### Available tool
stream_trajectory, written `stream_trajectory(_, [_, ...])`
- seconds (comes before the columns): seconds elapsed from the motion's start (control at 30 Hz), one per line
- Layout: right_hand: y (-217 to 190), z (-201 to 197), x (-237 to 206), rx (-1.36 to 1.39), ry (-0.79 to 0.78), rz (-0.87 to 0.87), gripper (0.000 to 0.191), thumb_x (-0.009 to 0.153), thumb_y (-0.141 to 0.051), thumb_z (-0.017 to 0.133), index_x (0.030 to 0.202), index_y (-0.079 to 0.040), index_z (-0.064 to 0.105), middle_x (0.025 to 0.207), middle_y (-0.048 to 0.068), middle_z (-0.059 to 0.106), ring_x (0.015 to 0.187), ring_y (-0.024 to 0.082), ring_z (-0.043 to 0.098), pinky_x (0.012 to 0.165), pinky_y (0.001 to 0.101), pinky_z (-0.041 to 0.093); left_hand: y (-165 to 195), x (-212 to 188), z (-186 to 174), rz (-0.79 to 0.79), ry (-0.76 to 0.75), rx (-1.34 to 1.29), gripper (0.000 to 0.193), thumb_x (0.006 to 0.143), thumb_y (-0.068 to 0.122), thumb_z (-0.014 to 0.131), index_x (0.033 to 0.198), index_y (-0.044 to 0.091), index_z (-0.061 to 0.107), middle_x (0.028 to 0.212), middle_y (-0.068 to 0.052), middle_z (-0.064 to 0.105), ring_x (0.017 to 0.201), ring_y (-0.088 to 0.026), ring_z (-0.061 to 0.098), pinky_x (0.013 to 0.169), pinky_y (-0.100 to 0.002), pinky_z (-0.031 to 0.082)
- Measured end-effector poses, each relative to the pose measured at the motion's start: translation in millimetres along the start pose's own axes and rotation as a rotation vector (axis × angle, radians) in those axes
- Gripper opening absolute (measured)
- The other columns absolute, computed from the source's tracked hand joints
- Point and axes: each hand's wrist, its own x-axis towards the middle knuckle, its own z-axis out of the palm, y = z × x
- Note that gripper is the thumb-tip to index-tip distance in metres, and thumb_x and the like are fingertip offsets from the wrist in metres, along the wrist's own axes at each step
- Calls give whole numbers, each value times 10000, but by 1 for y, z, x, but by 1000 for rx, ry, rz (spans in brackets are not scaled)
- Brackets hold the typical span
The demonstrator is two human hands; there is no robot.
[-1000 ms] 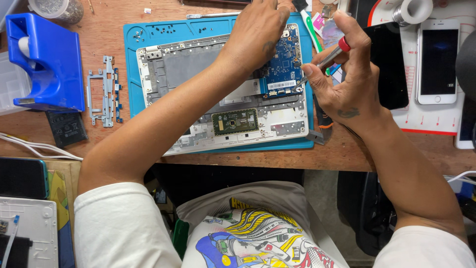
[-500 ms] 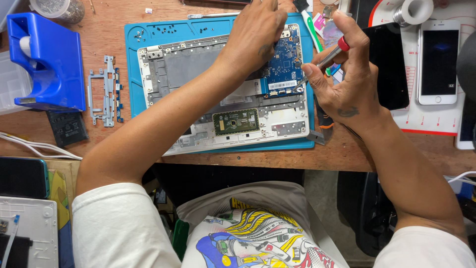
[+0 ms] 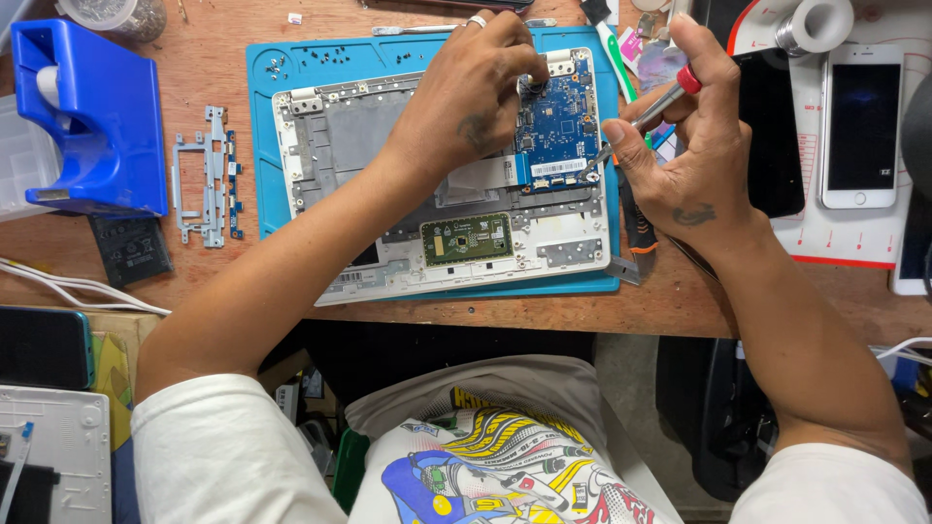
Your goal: The person disassembles a laptop by removing screws and prying off internal components. They use a screwdriver and a prying tool to detach a circuit board and other parts from the laptop chassis.
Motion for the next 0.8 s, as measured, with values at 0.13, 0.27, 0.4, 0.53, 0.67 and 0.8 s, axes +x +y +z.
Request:
stream_trajectory(0.13, [0,0,0,1,4,-21,647,1175,-78,710,1568,-43,197,1168,206,698,1100,246,768,1002,314,656,0,-1,-4,2,-32,3,116,863,25,767,979,38,766,1035,-116,648,975,-312,625,875,-429,511])
stream_trajectory(0.27, [0,1,0,89,17,1,649,1170,-84,709,1564,-35,196,1182,198,672,1099,237,746,1013,317,641,-1,-1,-5,26,-18,22,94,890,118,819,954,63,777,1037,-87,653,1016,-298,623,897,-422,510])
stream_trajectory(0.4, [2,-1,-3,252,71,131,673,1150,-164,742,1576,-38,236,1082,150,675,999,174,709,906,248,597,-1,1,2,-1,-12,45,120,879,155,836,908,61,768,1012,-89,639,983,-287,614,876,-427,505])
stream_trajectory(0.53, [5,-12,-3,297,130,308,623,1102,-266,750,1480,-28,317,1024,114,719,961,146,743,865,219,617,-3,-2,7,35,12,67,114,905,118,812,888,57,717,1040,-85,612,1014,-282,592,906,-423,490])
stream_trajectory(0.67, [4,-30,4,184,156,379,629,1138,-252,783,1513,-7,342,878,102,670,734,149,650,663,224,508,-5,-2,13,82,20,118,173,936,70,778,954,25,612,1097,-135,555,1038,-318,545,909,-442,443])
stream_trajectory(0.8, [-5,-46,9,-252,24,213,557,1087,-161,774,1504,-2,441,789,149,645,635,217,617,573,306,474,-6,-3,20,135,38,225,192,873,6,714,976,16,552,1110,-177,524,1040,-340,530,901,-450,416])
